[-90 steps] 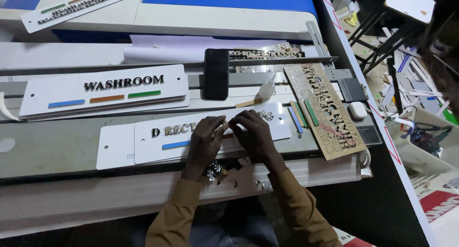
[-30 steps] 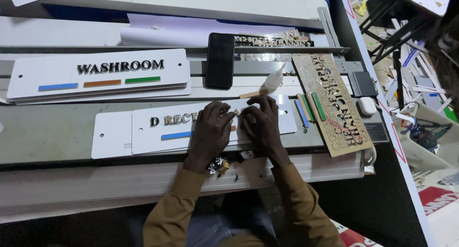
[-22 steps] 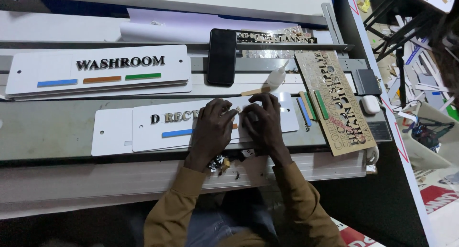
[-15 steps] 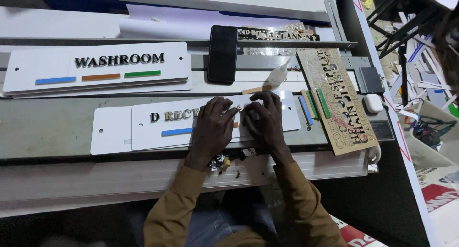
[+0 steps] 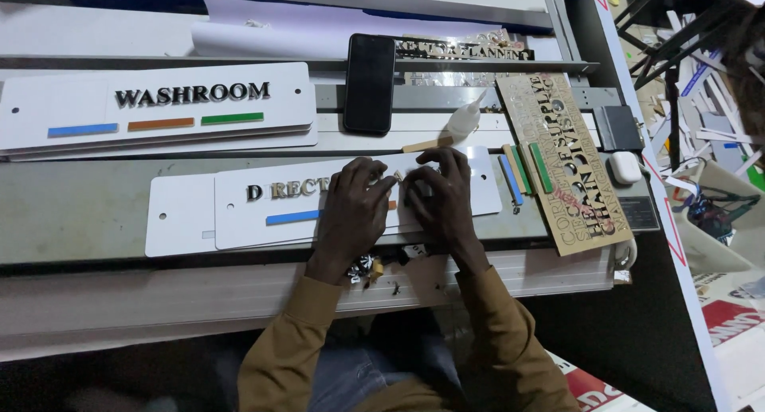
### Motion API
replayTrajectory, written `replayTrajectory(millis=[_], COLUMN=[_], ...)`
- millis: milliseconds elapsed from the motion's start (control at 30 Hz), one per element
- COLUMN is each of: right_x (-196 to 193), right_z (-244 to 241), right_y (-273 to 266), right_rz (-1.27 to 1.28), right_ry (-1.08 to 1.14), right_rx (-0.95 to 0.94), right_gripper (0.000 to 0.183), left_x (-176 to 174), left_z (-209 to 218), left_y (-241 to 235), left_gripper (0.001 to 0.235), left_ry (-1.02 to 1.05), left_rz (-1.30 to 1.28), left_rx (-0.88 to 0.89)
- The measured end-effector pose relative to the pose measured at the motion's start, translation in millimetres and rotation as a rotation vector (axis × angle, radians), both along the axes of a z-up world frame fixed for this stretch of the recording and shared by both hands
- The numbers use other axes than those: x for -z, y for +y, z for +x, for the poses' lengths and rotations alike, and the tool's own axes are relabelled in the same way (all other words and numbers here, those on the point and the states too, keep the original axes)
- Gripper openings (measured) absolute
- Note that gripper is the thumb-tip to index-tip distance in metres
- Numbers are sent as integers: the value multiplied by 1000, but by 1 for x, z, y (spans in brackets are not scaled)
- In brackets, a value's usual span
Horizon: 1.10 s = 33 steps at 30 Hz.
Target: Assembling a directional sign by gluing and precisely placing individual laser-cut letters onto a plastic base.
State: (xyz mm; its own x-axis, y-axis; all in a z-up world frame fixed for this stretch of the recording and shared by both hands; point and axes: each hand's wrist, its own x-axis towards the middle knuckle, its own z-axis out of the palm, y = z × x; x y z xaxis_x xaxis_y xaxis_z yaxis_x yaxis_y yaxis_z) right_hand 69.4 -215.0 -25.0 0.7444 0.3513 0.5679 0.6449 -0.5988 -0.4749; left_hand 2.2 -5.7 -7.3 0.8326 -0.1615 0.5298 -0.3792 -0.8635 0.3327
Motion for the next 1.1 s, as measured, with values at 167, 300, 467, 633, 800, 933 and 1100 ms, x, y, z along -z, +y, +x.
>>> replayTrajectory(millis=[167, 300, 467, 633, 800, 933, 1100], right_x=[-1, -6, -5, -9, -5, -7, -11], right_z=[-1, -3, -3, -5, -2, -3, -7], right_y=[1, 2, 2, 3, 1, 1, 2], right_rz=[-8, -16, -20, -14, -20, -14, 13], right_ry=[9, 22, 18, 23, 33, 19, 6], right_rx=[11, 16, 16, 10, 6, 13, 18], right_gripper=[9, 9, 8, 7, 10, 10, 12], left_x=[-7, -6, -8, 1, 1, 2, 2], left_z=[-2, -2, -3, 0, 1, 2, 1], left_y=[-1, -2, -1, 0, 0, -1, -1], left_gripper=[26, 26, 26, 28, 28, 27, 27], left_ry=[19, 6, 18, 41, 30, 13, -1], left_rz=[-18, -14, -18, -39, -27, -40, -21], left_rx=[4, 1, 6, 21, 13, 15, 7])
